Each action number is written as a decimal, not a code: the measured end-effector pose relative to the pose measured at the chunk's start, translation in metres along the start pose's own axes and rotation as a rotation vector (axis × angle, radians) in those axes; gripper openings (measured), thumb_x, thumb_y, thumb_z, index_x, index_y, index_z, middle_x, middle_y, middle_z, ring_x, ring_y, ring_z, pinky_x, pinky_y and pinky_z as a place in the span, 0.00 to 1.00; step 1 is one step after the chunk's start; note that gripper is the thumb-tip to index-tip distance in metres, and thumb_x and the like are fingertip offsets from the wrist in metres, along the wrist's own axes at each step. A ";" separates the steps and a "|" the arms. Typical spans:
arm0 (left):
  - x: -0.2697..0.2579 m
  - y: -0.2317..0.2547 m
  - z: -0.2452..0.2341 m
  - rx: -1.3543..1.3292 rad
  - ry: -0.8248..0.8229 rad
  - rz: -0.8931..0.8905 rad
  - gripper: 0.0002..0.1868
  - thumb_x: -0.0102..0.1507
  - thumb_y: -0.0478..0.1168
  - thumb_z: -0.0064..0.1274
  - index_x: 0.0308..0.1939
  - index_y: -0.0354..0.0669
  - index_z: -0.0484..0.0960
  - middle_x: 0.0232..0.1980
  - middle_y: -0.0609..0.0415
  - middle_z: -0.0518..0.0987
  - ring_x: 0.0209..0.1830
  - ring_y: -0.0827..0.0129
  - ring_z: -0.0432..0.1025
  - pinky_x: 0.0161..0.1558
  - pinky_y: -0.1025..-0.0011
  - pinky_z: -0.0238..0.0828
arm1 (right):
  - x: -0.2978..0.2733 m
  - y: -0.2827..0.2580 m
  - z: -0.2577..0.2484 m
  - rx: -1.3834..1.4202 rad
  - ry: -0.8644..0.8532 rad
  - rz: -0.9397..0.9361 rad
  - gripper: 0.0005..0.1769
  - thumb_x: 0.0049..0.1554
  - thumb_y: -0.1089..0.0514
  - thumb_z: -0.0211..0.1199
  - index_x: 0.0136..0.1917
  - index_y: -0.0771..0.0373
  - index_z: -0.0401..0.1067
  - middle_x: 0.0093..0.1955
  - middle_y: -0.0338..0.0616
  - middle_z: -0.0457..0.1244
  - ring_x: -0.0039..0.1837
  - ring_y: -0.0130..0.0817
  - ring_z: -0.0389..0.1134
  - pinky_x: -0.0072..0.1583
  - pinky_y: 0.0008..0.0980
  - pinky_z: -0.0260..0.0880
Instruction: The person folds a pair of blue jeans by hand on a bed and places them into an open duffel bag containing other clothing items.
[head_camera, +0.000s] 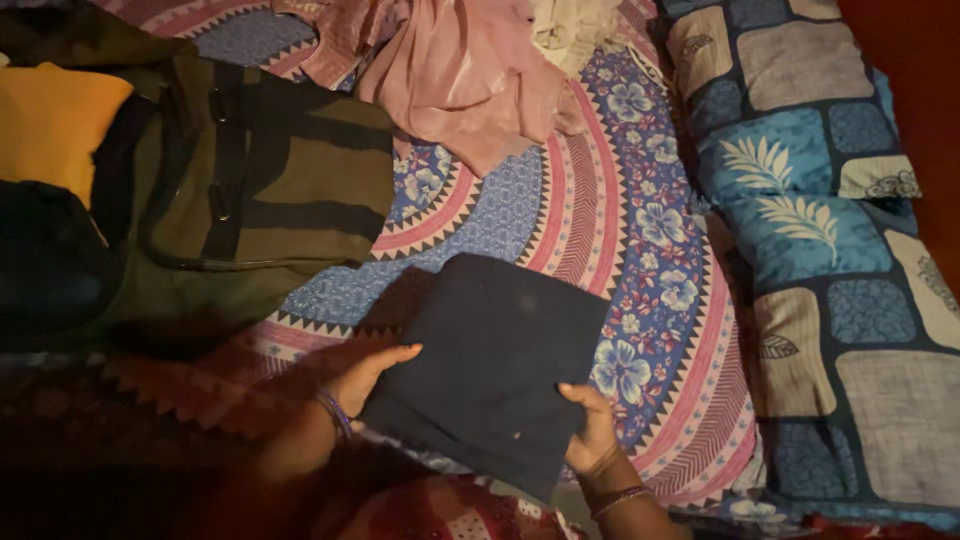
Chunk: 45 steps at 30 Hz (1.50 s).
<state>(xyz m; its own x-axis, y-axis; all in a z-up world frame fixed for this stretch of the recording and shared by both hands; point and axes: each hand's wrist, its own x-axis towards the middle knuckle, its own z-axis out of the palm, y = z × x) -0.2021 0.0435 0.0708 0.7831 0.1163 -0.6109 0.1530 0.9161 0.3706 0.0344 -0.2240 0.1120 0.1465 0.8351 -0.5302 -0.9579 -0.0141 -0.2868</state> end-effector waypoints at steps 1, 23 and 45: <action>-0.008 0.007 0.004 0.087 0.046 0.011 0.23 0.62 0.48 0.57 0.54 0.35 0.84 0.50 0.51 0.86 0.47 0.64 0.79 0.52 0.66 0.75 | -0.001 0.001 0.008 -0.006 0.044 0.012 0.30 0.51 0.55 0.61 0.63 0.73 0.69 0.58 0.61 0.68 0.58 0.57 0.71 0.60 0.61 0.70; -0.217 0.180 -0.131 0.876 0.191 0.185 0.38 0.62 0.65 0.46 0.73 0.57 0.67 0.74 0.59 0.69 0.76 0.64 0.61 0.61 0.47 0.70 | 0.075 0.186 0.214 0.031 0.002 -0.312 0.29 0.53 0.60 0.61 0.66 0.72 0.67 0.61 0.57 0.68 0.61 0.55 0.70 0.66 0.56 0.66; -0.270 0.335 -0.229 1.317 1.099 1.265 0.17 0.61 0.37 0.60 0.54 0.43 0.80 0.51 0.45 0.81 0.47 0.50 0.77 0.47 0.57 0.75 | 0.203 0.200 0.353 -0.004 -0.205 -0.234 0.27 0.54 0.61 0.59 0.66 0.74 0.66 0.63 0.59 0.67 0.63 0.53 0.70 0.67 0.51 0.68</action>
